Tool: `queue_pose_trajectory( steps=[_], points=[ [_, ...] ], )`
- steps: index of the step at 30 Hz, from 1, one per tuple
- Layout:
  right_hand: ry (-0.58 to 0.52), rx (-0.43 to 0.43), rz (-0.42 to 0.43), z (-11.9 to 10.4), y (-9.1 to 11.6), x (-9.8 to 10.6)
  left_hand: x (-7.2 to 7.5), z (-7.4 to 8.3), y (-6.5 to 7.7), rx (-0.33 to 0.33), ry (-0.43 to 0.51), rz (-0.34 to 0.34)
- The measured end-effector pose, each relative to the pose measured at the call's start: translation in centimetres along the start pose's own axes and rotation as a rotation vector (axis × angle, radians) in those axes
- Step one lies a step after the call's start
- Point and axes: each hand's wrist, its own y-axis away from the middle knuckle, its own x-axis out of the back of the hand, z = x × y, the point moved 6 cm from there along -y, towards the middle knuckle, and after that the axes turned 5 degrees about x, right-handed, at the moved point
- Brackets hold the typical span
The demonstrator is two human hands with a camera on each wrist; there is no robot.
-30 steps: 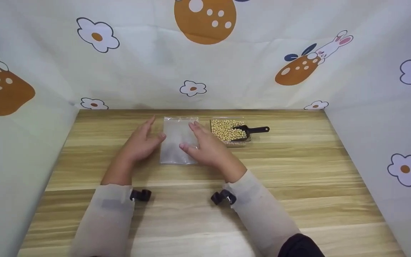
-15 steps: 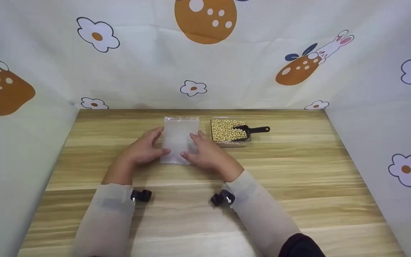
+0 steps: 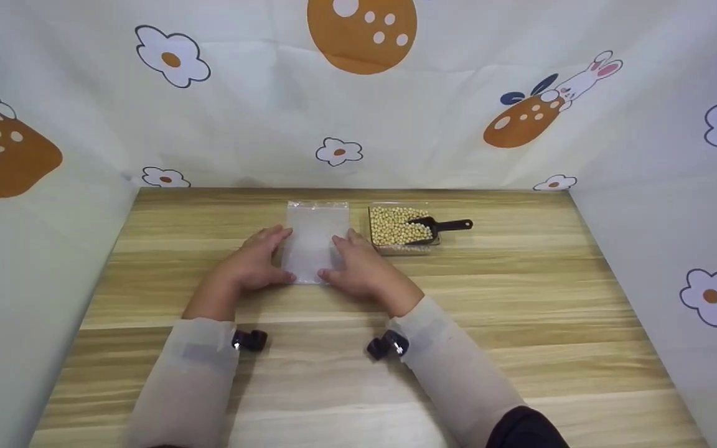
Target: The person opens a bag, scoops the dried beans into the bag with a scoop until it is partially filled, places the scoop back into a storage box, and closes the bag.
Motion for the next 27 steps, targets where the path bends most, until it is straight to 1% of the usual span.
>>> queue_pose_trajectory(
  steps=[6,10,12,17,22,25,27],
  points=[
    [-0.005,0.009,0.004,0.0,-0.2,-0.1,0.0,0.1,0.0,0.006,0.014,0.006],
    [-0.037,0.013,0.014,0.0,-0.3,-0.1,0.1,0.1,0.0,0.004,0.054,0.023],
    [-0.062,0.018,0.025,0.0,-0.4,0.0,0.3,0.1,0.0,0.017,0.086,0.030],
    [-0.129,0.026,0.068,0.0,-0.7,0.4,0.7,-0.1,-0.1,0.056,0.181,0.059],
    [-0.211,-0.002,0.105,-0.1,-0.7,0.8,1.4,-0.4,-0.2,0.076,0.276,0.114],
    [-0.277,0.000,0.138,-0.2,-0.7,1.1,1.8,-0.7,-0.2,0.094,0.318,0.145],
    [-0.346,0.013,0.160,-0.3,-0.7,1.3,2.0,-0.8,-0.3,0.109,0.354,0.163]
  ],
)
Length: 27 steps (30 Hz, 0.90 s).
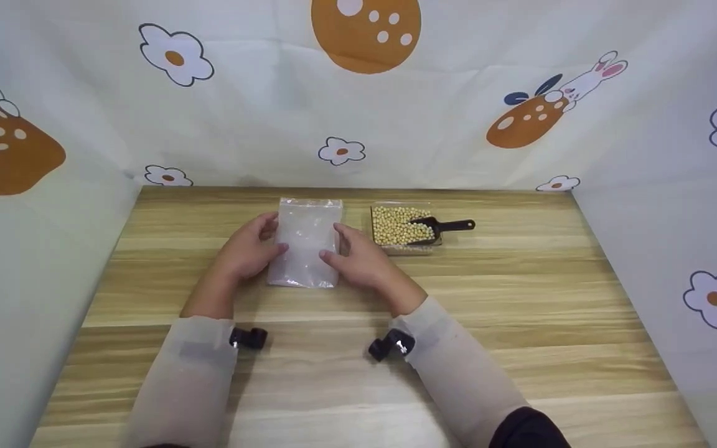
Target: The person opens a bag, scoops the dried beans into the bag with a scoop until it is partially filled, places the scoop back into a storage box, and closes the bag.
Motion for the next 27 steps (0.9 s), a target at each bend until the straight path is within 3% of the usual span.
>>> queue_pose_trajectory(
  steps=[8,15,27],
  points=[
    [-0.282,0.019,0.095,-0.2,-0.1,0.7,1.2,0.1,0.1,0.034,0.164,0.119],
    [-0.406,0.033,0.172,-0.7,0.0,1.6,1.8,0.2,0.2,0.018,0.257,0.225],
    [-0.556,0.031,0.272,-0.7,0.0,2.2,1.8,0.5,0.4,0.067,0.455,0.253]
  ],
)
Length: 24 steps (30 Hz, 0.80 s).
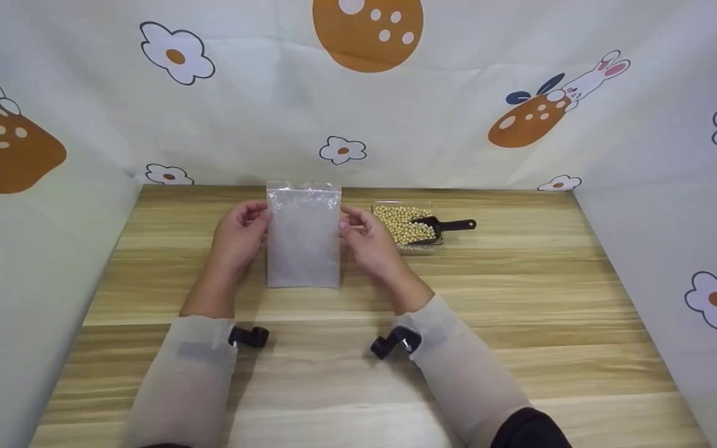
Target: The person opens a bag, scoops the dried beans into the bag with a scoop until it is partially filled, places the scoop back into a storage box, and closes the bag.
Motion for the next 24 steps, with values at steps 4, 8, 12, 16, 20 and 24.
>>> queue_pose_trajectory(
  steps=[4,8,12,16,20,24],
  points=[
    [-0.075,0.003,0.043,-0.1,-0.1,0.2,-0.1,0.3,0.2,-0.023,0.052,0.010],
    [-0.099,0.006,0.091,-0.3,0.0,0.6,-0.3,0.5,0.5,-0.033,0.102,-0.005],
    [-0.084,0.016,0.132,-0.6,0.0,1.2,-0.7,0.8,0.9,-0.036,0.135,-0.027],
    [-0.087,0.030,0.147,-1.1,0.0,1.9,-1.4,1.2,1.2,-0.058,0.173,-0.039],
    [-0.105,0.043,0.154,-1.4,0.0,3.0,-2.3,1.6,1.3,-0.088,0.197,-0.043],
    [-0.070,0.025,0.155,-1.4,0.2,4.3,-3.2,1.8,1.4,-0.099,0.208,-0.063]
  ],
)
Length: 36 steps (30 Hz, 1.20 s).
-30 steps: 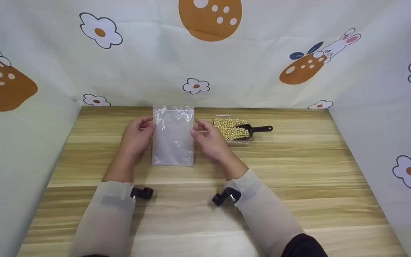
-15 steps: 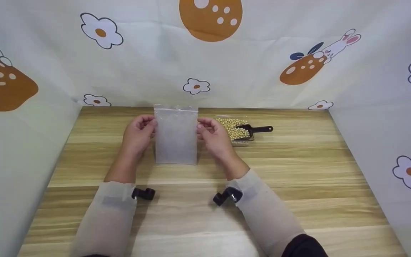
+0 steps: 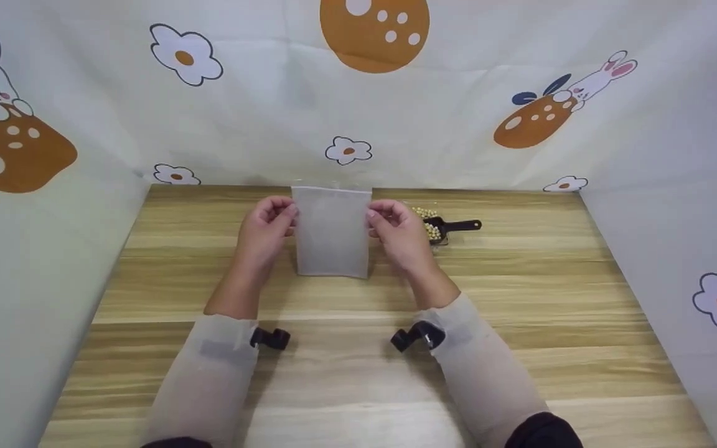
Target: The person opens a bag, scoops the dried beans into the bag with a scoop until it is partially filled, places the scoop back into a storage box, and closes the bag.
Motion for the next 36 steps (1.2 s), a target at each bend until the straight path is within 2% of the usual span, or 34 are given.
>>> queue_pose_trajectory(
  steps=[7,14,19,28,36],
  points=[
    [0.004,0.020,0.003,-0.4,0.3,2.0,-2.2,0.2,0.0,0.003,0.034,0.000],
    [-0.057,0.038,0.017,-0.8,0.7,2.9,-3.9,0.3,-0.2,-0.010,0.087,0.055],
    [-0.107,0.058,-0.003,-1.2,0.7,2.8,-4.2,0.5,-0.3,-0.026,0.129,0.081],
    [-0.075,0.089,-0.042,-2.2,1.3,2.3,-4.7,0.2,-0.2,-0.040,0.122,0.026],
    [-0.068,0.080,-0.082,-3.4,2.0,2.1,-5.5,0.8,0.3,-0.109,0.092,0.020]
  ],
)
